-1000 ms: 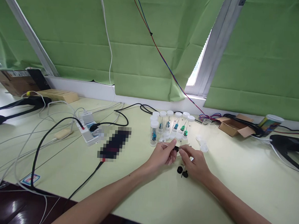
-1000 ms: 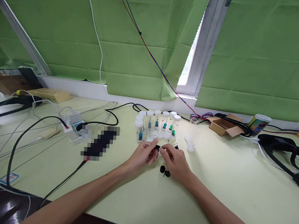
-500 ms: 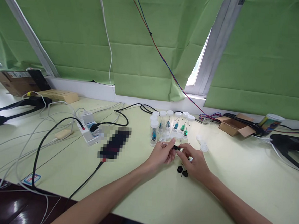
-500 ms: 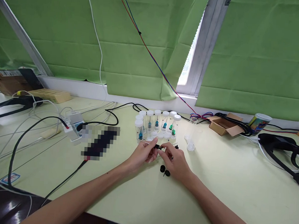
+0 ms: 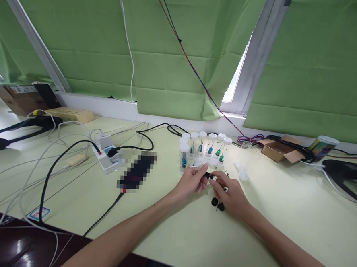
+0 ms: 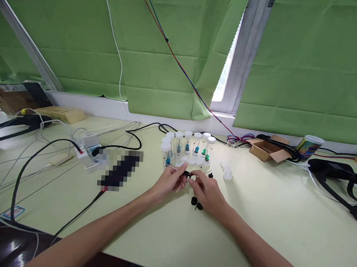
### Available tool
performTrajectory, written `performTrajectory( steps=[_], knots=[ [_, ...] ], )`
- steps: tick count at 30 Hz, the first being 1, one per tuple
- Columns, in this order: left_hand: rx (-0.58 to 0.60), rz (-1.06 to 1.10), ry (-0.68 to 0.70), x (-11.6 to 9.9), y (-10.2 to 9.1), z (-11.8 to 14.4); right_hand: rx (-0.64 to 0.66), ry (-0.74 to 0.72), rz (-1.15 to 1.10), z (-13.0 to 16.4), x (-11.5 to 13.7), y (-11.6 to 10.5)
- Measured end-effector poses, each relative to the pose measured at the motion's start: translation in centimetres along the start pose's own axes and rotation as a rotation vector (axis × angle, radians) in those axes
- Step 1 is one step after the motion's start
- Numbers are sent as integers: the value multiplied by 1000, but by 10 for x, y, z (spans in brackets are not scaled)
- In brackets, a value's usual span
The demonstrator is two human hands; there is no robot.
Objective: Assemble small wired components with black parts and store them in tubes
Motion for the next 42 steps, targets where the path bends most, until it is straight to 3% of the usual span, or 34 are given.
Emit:
performTrajectory(
  steps=[42],
  knots=[
    [56,-62,84,-5,-2,-4,40,-26,25,1,4,4]
  ],
)
Point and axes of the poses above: each hand's wrist, its own z-axis away from the middle knuckle, its own y-axis out of the palm, x = y × z, the point moved 8 cm from there along -z, towards the middle knuckle, and after that the axes turned 1 degree about x, right-handed, at the moved point
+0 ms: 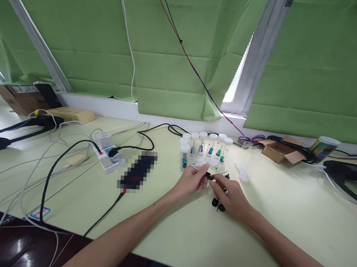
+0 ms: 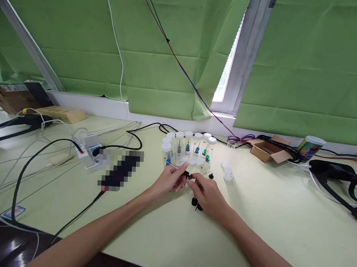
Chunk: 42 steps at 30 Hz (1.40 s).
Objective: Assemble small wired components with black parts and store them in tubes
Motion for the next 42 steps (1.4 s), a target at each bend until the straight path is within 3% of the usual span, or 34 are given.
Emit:
performTrajectory(
  steps=[13,21,30,42],
  knots=[
    [-26,33,-63,6,1,1,-14,-8,21,-1,-1,-1],
    [7,-9,18,0,1,0,-10,-20,35,-2,3,-2],
    [-10,-31,-4,4,1,-1,5,-42,83,-2,5,1],
    [-18,43,-50,2,2,3,-117,-48,5,0,2,-9]
  ],
)
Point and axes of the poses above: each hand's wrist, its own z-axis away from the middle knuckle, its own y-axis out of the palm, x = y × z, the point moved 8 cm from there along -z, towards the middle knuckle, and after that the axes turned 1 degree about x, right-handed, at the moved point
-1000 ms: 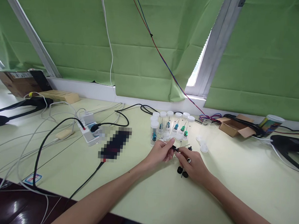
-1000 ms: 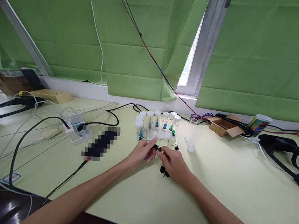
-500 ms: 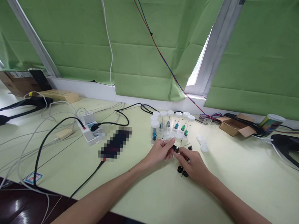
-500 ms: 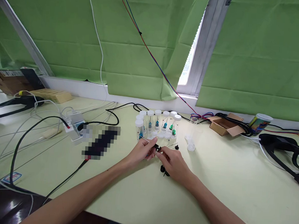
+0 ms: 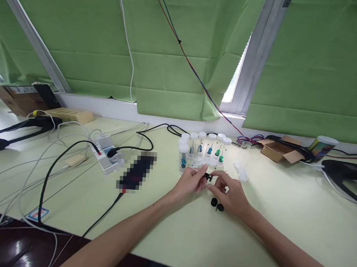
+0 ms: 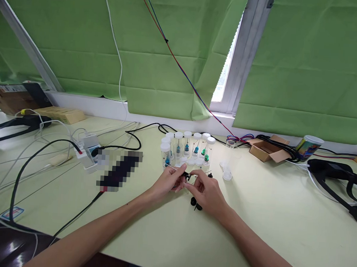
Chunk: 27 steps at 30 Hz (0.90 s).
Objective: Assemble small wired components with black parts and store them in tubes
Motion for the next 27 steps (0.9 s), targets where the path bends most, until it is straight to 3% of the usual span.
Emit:
performTrajectory(
  steps=[15,27],
  knots=[
    [-7,9,-23,2,4,3,-38,-46,104,-1,7,-4],
    [-2,36,-45,5,8,5,41,1,89,0,0,2]
  ],
)
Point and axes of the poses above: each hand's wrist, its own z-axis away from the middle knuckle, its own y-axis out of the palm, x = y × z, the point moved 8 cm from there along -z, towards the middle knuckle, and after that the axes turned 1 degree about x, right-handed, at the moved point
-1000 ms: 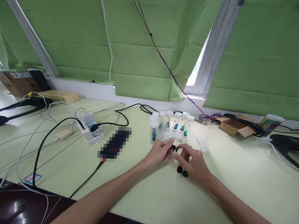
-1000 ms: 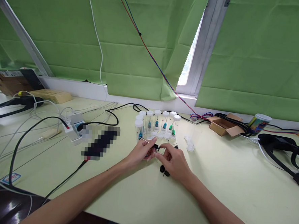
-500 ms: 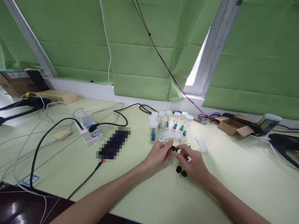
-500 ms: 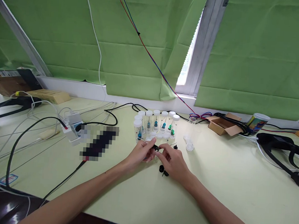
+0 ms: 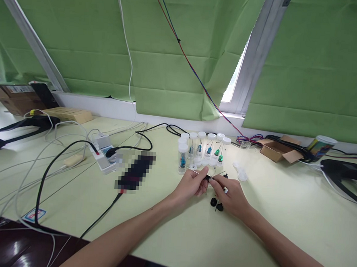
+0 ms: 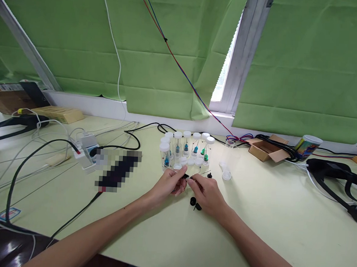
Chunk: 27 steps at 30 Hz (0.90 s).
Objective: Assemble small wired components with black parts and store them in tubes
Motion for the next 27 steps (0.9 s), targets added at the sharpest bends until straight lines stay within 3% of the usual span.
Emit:
performTrajectory(
  steps=[27],
  knots=[
    [14,-80,56,-8,2,2,13,-28,-42,0,4,0]
  ],
)
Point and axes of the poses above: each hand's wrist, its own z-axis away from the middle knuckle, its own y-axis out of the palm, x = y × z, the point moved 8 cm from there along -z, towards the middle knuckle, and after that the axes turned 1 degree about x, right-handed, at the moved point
